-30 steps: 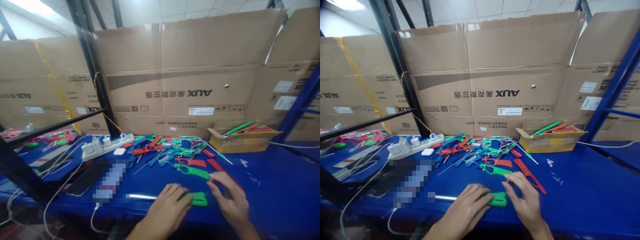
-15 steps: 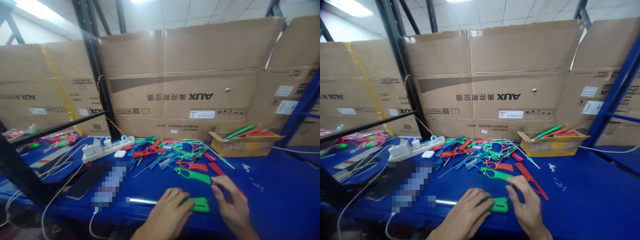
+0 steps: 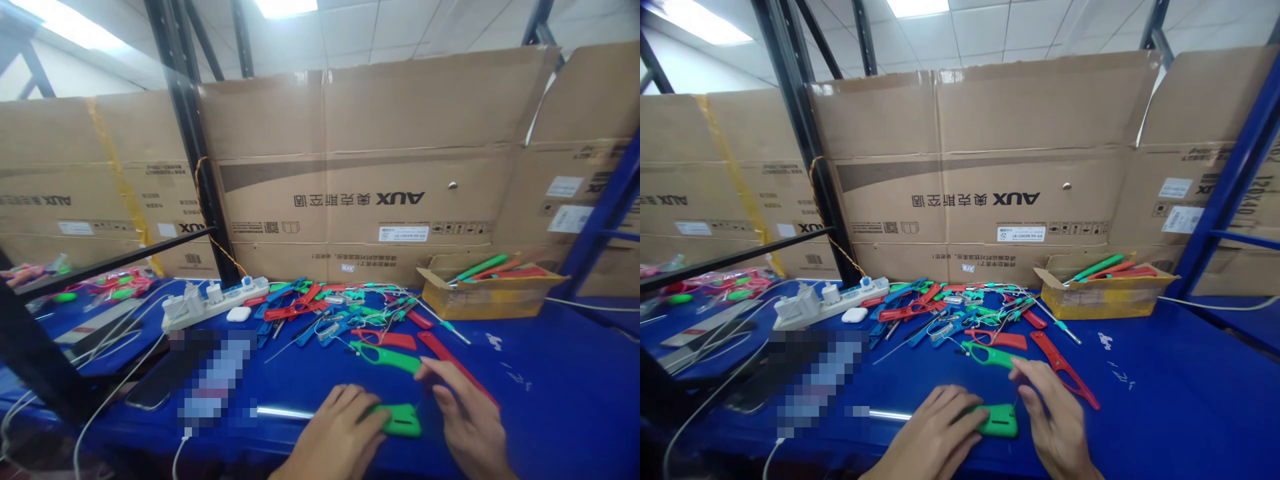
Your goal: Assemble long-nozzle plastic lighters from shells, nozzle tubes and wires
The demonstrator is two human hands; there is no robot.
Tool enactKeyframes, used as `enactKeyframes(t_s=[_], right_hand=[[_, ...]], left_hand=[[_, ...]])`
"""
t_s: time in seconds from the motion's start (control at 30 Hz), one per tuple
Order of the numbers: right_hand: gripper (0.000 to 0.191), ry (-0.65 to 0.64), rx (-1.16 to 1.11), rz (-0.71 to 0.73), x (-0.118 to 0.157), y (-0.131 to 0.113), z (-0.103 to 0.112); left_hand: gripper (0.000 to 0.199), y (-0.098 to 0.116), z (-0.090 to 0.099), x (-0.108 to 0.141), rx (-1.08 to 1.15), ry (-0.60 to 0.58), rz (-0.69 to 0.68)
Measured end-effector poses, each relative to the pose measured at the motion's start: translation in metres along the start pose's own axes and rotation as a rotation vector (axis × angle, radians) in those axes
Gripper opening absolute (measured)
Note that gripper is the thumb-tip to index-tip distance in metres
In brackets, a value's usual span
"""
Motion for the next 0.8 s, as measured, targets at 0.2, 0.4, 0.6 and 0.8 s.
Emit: enactKeyframes(t_s=[0.2,0.4,0.6,0.8], right_hand=[[0.029,0.005,-0.011,0.014,0.001,-0.002,0.000],[0.030,0.028,0.001,0.014,0.003,0.002,0.002],[0.027,0.013,0.011,0.020,0.002,0.004,-0.001],[0.022,0.079,0.063,0.067,0.000,0.003,0.003]], left_hand=[[0.024,-0.002,-0.004,0.001,-0.032,0.056,-0.028],[0.022,-0.003,-0.006,0.003,-0.063,0.104,-0.043],[0.018,-0.006,-0.010,0.004,-0.130,0.154,-0.075],[0.020,-0.008,-0.015,0.006,-0.187,0.196,-0.121]])
Point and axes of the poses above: each hand's wrist, its own x-axis away from the middle knuckle, its own z-axis out of the back of the hand, y = z × x, the point moved 7 cm from there along -x, towards the middle knuckle, and after that the axes turned 7 degrees about -z, right-handed, at the moved point
